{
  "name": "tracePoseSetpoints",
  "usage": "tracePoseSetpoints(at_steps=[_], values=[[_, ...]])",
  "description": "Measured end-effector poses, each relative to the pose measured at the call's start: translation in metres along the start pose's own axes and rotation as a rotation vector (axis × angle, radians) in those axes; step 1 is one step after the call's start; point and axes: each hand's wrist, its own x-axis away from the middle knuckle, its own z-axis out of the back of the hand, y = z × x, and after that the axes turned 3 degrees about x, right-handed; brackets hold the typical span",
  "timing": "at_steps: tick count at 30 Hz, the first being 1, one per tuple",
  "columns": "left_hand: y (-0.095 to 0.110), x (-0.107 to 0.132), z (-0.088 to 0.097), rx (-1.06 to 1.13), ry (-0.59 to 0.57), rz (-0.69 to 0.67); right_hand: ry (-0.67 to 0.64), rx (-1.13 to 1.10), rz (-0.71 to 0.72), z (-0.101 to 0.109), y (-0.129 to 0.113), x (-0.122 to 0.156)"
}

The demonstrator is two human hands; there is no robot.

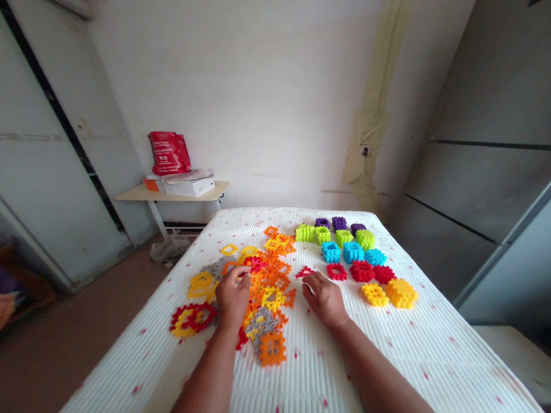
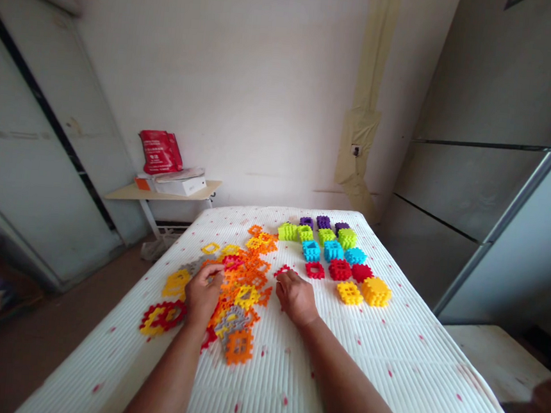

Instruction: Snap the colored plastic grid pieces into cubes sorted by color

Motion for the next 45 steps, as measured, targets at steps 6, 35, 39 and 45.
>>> tracePoseSetpoints(at_steps=[6,35,39,45], values=[[0.003,0.003,-0.002,0.163,-0.155,-0.007,0.153,-0.197,0.144,-0.003,-0.023,-0.014],[0.002,0.002,-0.006,0.034,-0.198,-0.016,-0.204,0.204,-0.206,0.003,0.026,-0.04],[0.001,0.003,-0.007,0.043,-0.225,-0.025,-0.234,0.227,-0.219,-0.003,0.026,-0.039],[0.002,0.003,-0.007,0.03,-0.228,-0.018,-0.258,0.266,-0.24,-0.011,0.027,-0.039]])
